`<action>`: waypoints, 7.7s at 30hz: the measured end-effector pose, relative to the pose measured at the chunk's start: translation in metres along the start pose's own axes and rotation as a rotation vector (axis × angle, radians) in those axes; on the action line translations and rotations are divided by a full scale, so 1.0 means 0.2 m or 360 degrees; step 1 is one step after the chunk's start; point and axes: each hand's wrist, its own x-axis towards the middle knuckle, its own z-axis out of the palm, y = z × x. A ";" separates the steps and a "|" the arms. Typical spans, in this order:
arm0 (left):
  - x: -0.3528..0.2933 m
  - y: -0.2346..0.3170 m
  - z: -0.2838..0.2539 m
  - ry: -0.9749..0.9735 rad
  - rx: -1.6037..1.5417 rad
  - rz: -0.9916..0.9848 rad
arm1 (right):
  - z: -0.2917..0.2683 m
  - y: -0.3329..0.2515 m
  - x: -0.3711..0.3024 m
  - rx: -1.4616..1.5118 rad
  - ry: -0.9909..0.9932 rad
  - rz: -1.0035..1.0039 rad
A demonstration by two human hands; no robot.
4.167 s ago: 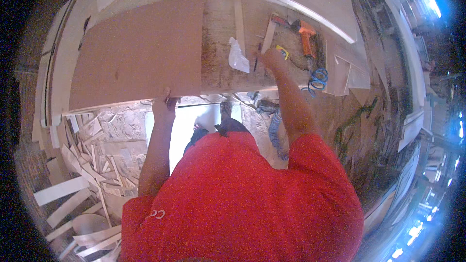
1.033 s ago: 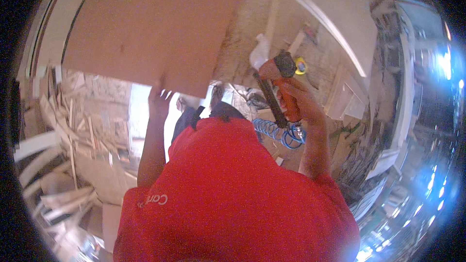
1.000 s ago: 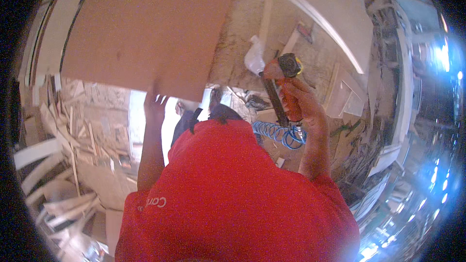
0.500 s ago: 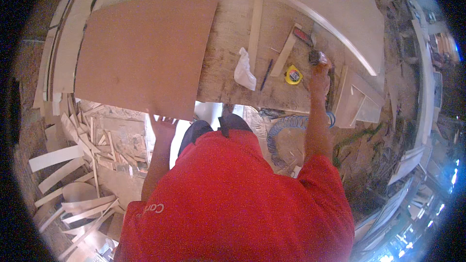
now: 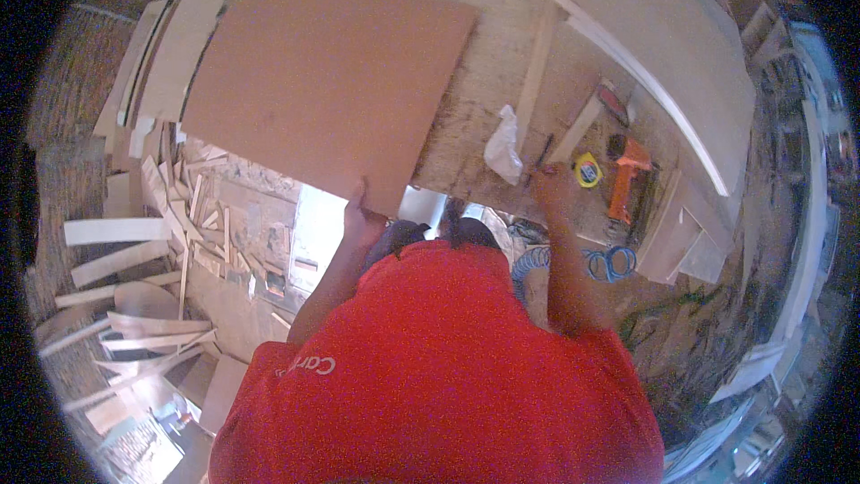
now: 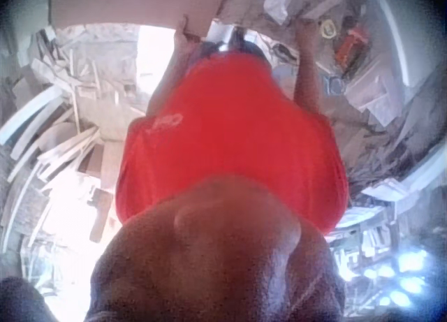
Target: The person measures and marks a large sheet of plywood using a tape measure and pencil, then aligns and attaches smaller wooden strips to its edges. They use a nail gun to fasten the strips and handle additional wood pieces and tools on the workbench.
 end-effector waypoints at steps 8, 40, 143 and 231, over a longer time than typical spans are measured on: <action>-0.13 0.11 0.13 -0.0130 0.0148 0.0016 | -0.14 0.00 0.03 0.0257 -0.0144 0.0110; -1.06 1.15 0.86 -0.0202 -0.0101 0.0869 | -0.58 -2.80 -0.67 0.0449 -0.2228 -0.2080; -0.64 1.66 -2.39 0.1619 0.2004 0.0316 | 1.14 -2.15 -0.58 -0.0466 -0.0002 -0.1570; 0.45 3.31 0.20 -0.1642 0.1303 -0.1551 | 1.55 -3.60 -1.92 0.2758 0.0826 0.1187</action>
